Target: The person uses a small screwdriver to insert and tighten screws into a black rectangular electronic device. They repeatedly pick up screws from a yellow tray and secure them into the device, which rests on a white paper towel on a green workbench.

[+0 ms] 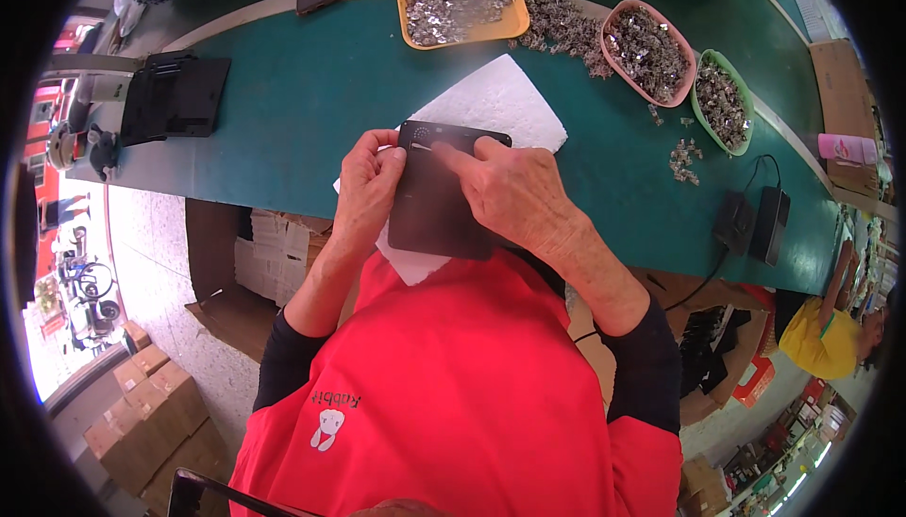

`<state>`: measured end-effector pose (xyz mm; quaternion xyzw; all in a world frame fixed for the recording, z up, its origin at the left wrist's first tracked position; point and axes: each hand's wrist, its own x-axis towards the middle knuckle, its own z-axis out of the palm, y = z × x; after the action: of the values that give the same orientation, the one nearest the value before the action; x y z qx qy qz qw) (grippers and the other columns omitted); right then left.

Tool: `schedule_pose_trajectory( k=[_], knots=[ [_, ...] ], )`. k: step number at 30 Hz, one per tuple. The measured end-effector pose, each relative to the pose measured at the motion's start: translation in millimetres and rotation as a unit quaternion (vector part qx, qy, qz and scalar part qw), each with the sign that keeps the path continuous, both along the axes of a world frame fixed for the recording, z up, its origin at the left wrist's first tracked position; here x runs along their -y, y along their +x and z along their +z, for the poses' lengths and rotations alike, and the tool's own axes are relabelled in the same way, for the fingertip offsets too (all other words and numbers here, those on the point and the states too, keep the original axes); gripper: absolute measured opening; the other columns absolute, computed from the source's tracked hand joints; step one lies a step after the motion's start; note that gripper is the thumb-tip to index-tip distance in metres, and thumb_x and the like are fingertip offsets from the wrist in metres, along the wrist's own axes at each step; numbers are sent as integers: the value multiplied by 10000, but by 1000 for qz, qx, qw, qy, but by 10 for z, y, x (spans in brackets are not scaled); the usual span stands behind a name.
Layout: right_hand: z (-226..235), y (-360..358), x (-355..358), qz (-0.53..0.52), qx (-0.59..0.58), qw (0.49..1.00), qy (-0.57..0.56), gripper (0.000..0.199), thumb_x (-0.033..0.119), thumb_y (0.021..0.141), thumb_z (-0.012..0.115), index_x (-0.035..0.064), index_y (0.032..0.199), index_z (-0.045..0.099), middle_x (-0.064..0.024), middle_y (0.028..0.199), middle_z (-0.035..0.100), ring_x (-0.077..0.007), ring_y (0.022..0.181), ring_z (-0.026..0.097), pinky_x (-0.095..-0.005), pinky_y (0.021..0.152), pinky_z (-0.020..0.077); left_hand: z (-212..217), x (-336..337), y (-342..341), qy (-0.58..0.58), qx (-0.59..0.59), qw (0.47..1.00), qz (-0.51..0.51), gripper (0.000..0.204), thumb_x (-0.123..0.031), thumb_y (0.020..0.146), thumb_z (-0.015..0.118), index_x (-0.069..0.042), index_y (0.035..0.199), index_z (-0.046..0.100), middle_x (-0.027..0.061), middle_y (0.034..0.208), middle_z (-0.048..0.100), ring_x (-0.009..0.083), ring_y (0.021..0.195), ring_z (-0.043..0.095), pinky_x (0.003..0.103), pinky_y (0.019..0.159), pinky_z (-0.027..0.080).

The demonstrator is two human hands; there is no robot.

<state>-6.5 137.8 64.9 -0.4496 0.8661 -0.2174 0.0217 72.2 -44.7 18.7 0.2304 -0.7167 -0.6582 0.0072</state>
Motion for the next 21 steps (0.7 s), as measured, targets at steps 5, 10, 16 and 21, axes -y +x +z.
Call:
schedule_pose_trajectory(
  k=[5, 10, 16, 21],
  knots=[
    [-61, -7, -13, 6, -27, 1000, -6, 397, 65, 815, 633, 188, 1191, 663, -23, 675, 518, -208, 549, 568, -336, 474, 459, 32, 5, -15, -6, 8, 1000, 1, 198, -110, 965, 506, 14, 1114, 545, 6, 772, 641, 31, 668, 556, 200, 579, 455],
    [-47, -32, 4, 25, -62, 998, 11, 373, 119, 797, 596, 163, 1163, 649, -34, 705, 542, -196, 553, 602, -335, 468, 468, 107, -17, -30, -29, 19, 999, 4, 206, -107, 962, 502, 18, 1119, 550, -11, 774, 628, 24, 669, 537, 199, 584, 445],
    [-76, -78, -1, 57, -107, 992, 38, 400, 96, 793, 616, 176, 1182, 662, -12, 704, 513, -158, 567, 578, -313, 464, 445, 76, -103, -52, -22, -27, 999, 33, 290, -83, 935, 460, 68, 1162, 556, 80, 790, 622, 98, 678, 550, 272, 616, 460],
    [27, -124, 52, 87, -118, 987, 57, 326, 123, 812, 566, 123, 1129, 643, -36, 711, 551, -180, 553, 617, -308, 481, 483, 72, -153, -51, -72, -87, 993, 34, 339, -62, 935, 427, 52, 1222, 567, 159, 914, 671, 181, 745, 613, 317, 712, 492]
  ],
)
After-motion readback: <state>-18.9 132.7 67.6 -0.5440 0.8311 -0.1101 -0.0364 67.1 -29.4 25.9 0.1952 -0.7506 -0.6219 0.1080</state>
